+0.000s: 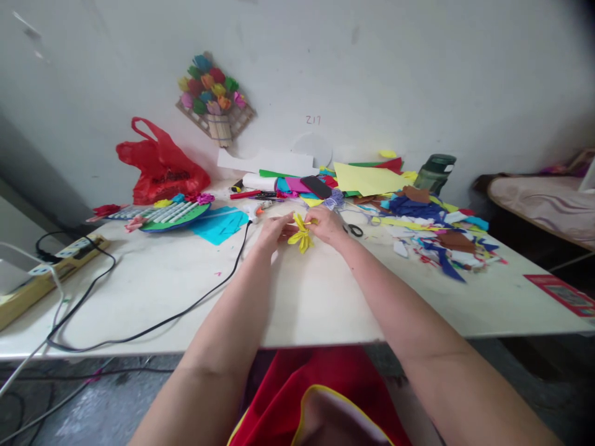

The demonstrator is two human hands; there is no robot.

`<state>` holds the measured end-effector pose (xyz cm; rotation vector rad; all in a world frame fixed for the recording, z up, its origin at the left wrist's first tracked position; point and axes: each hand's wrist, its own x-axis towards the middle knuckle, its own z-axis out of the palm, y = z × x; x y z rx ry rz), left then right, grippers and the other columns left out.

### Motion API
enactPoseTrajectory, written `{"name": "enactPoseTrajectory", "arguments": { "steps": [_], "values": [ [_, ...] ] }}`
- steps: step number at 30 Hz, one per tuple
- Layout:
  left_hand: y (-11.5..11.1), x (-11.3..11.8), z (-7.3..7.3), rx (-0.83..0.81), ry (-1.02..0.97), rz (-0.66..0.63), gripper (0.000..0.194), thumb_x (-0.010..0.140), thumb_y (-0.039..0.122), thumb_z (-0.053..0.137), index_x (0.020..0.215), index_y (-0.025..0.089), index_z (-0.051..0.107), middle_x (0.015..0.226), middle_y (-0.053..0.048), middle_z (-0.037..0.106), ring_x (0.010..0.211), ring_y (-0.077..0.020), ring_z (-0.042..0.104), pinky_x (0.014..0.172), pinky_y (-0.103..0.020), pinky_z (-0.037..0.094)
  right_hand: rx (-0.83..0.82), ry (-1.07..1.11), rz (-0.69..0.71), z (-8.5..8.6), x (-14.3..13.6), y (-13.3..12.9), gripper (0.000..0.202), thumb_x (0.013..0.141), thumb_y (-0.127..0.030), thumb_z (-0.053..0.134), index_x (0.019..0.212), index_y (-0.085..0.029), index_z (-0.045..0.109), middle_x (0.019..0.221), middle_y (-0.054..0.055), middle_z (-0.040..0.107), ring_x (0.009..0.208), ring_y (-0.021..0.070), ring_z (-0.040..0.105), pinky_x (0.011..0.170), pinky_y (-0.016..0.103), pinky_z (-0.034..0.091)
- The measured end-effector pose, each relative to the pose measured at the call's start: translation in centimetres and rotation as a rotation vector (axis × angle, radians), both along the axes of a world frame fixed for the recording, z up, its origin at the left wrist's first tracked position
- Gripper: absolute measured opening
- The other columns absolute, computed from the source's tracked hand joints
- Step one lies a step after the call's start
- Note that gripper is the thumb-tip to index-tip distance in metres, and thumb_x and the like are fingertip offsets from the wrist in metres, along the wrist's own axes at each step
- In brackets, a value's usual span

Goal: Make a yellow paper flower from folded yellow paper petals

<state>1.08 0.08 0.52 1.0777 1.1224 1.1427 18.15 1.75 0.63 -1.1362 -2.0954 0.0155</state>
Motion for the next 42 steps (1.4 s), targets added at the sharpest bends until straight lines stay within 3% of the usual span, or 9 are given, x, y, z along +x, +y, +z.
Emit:
{"name": "enactPoseTrajectory", "arguments": {
  "steps": [5,12,21,26,30,42],
  "values": [
    [0.2,-0.4,-0.8,-0.014,-0.048,-0.125,0.042,0.062,0.048,0.075,0.077,0.010,0.065,0.069,-0.008,0.068,0.057,-0.0135,0.063,0.055,-0.023,0.050,0.155,-0.082,0.133,0.0,0.0,0.2,0.011,0.073,-0.013,0.061,0.065,-0.020,0.060,0.080,0.005,0.066,0.082,0.0189,0.052,0.076,0.032,0.038],
    [0.4,-0.2,-1.3,0.002,-0.084,-0.120,0.038,0.063,0.045,0.075,0.071,0.010,0.064,0.067,-0.006,0.067,0.055,-0.0118,0.062,0.053,-0.021,0.048,0.280,-0.200,0.111,0.5,-0.2,-0.6,0.015,0.073,-0.006,0.055,0.067,-0.019,0.061,0.076,0.005,0.066,0.082,0.0206,0.049,0.075,0.033,0.035],
    [0.0,-0.1,-0.6,-0.027,0.002,-0.080,0.040,0.061,0.047,0.076,0.069,0.010,0.064,0.064,-0.007,0.066,0.052,-0.0121,0.060,0.052,-0.023,0.048,0.268,-0.209,0.121,0.3,-0.6,-0.8,0.017,0.069,-0.002,0.054,0.066,-0.017,0.062,0.074,0.006,0.065,0.082,0.0203,0.049,0.074,0.033,0.033],
    [0.1,0.0,-0.5,-0.083,-0.027,-0.068,0.042,0.072,0.051,0.065,0.066,0.009,0.065,0.063,-0.010,0.066,0.053,-0.0148,0.062,0.055,-0.026,0.051,0.262,-0.201,0.119,0.1,-0.9,-0.8,0.020,0.068,-0.001,0.054,0.065,-0.018,0.064,0.070,0.006,0.064,0.081,0.0197,0.050,0.073,0.032,0.033],
    [0.2,0.1,-0.7,-0.050,-0.066,-0.060,0.035,0.076,0.043,0.064,0.070,0.009,0.065,0.064,-0.010,0.067,0.055,-0.0137,0.062,0.056,-0.024,0.051,0.258,-0.178,0.125,0.1,-1.0,-0.8,0.020,0.068,-0.001,0.053,0.064,-0.018,0.064,0.070,0.006,0.065,0.080,0.0192,0.050,0.072,0.032,0.034],
    [0.3,-0.2,-1.3,-0.009,-0.089,-0.192,0.024,0.061,0.026,0.079,0.067,0.008,0.065,0.067,-0.006,0.066,0.063,-0.0125,0.063,0.062,-0.022,0.053,0.198,-0.146,0.083,0.1,-0.8,-1.0,0.017,0.068,-0.005,0.055,0.063,-0.018,0.065,0.072,0.007,0.064,0.079,0.0203,0.052,0.073,0.032,0.037]
  ]
}}
